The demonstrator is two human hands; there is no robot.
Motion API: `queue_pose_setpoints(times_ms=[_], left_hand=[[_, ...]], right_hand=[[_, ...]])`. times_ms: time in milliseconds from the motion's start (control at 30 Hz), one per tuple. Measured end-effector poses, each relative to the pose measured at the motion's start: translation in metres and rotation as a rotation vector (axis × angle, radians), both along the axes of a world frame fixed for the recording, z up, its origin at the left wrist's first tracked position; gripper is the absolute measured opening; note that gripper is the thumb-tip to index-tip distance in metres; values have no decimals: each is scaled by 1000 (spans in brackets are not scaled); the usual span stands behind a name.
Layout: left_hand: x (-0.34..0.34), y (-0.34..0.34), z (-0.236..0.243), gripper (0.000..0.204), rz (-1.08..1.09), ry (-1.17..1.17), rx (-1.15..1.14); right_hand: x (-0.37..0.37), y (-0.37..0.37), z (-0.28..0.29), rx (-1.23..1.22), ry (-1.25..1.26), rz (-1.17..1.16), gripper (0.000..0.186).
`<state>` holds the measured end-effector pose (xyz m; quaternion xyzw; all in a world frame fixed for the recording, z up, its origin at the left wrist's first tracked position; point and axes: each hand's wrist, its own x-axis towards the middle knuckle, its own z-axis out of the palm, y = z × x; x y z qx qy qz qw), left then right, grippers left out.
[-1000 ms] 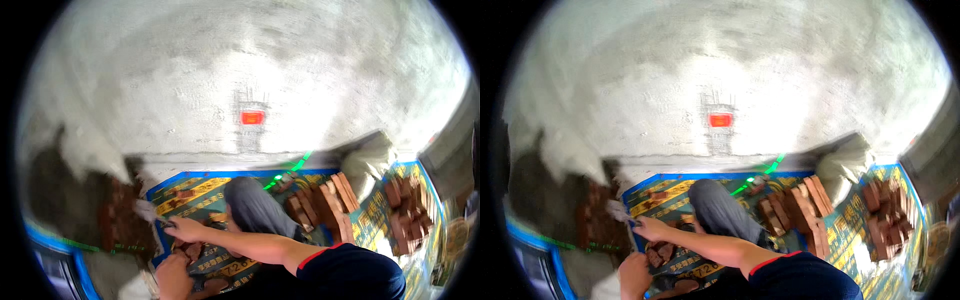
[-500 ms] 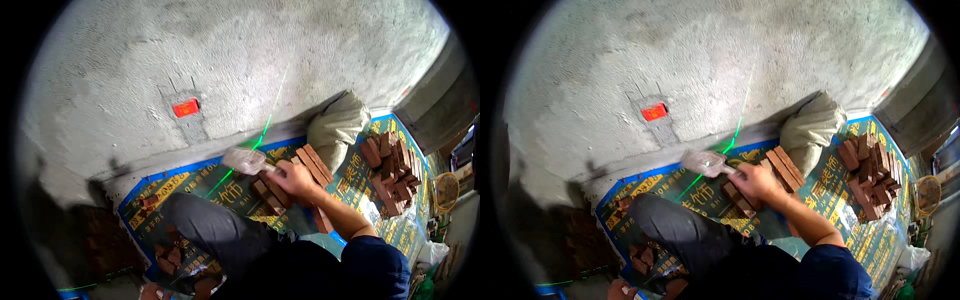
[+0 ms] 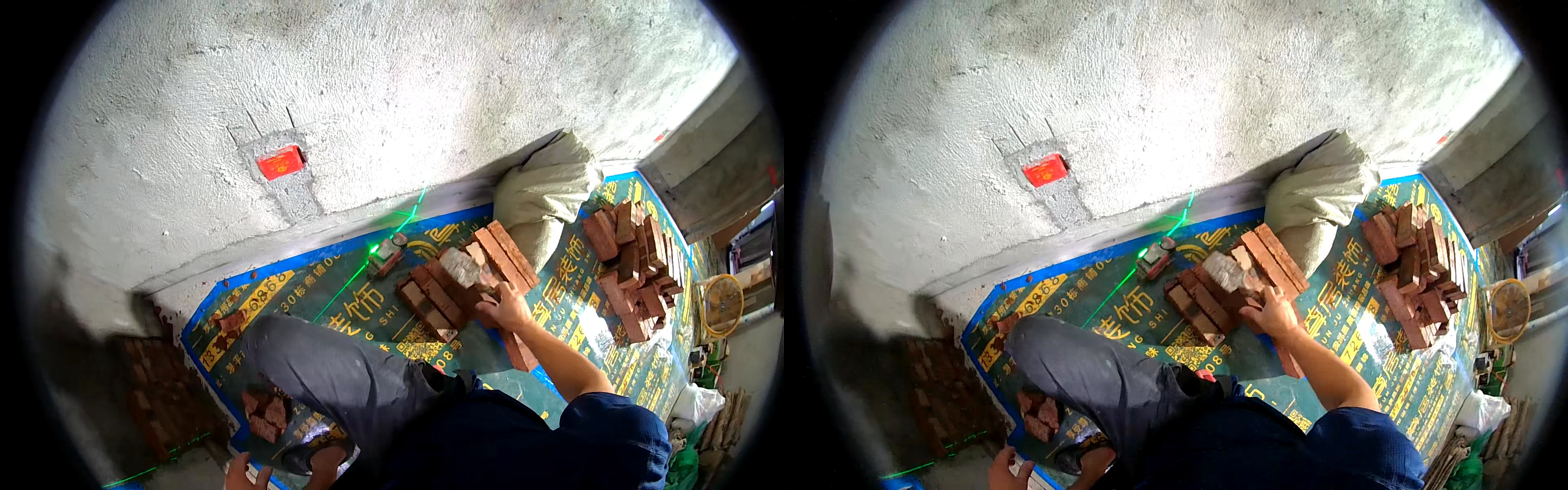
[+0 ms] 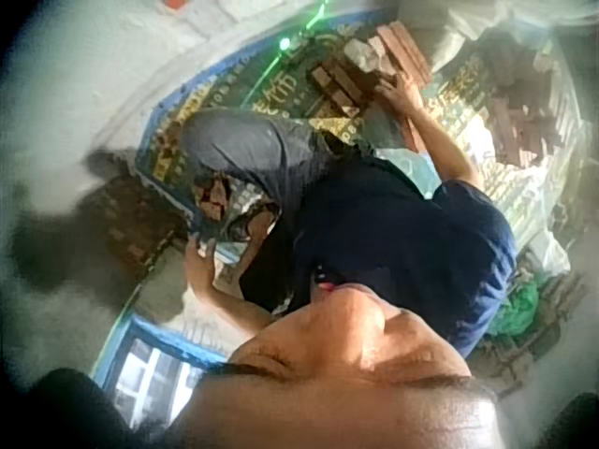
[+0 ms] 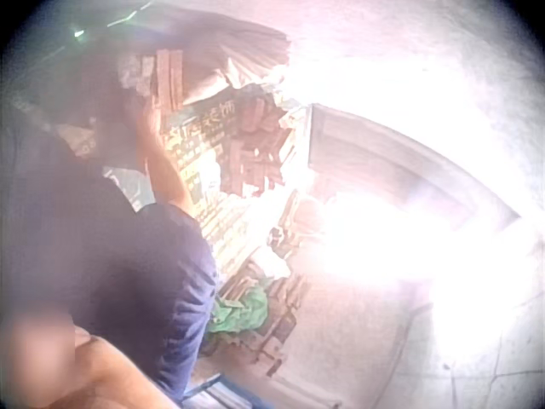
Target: The person applies mortar to a wall corner and positions bricks, then uses a trowel to scrape off the excess mortar.
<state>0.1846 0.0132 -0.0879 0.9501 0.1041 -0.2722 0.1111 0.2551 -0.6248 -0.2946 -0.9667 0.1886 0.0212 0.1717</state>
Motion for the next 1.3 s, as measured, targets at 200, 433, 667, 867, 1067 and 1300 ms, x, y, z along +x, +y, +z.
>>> queue_pose_setpoints(times_ms=[200, 433, 667, 867, 1067, 1300], left_hand=[[-8, 6, -2, 61, 37, -16, -61], [-21, 16, -12, 59, 18, -61, -49], [-13, -3, 5, 58, 133, 58, -19], [-17, 9, -11, 58, 78, 66, 72], [-13, 26, -32, 60, 34, 105, 65], [-23, 51, -48, 61, 127, 132, 9]], right_hand=[[8, 37, 13, -33, 110, -116, 73], [16, 39, 8, -69, 201, -129, 71], [15, 52, 2, -96, 199, -74, 59], [15, 55, 12, 30, 152, -132, 54], [34, 58, 3, 305, 145, -6, 54], [-6, 13, 26, 172, -83, -305, 42]])
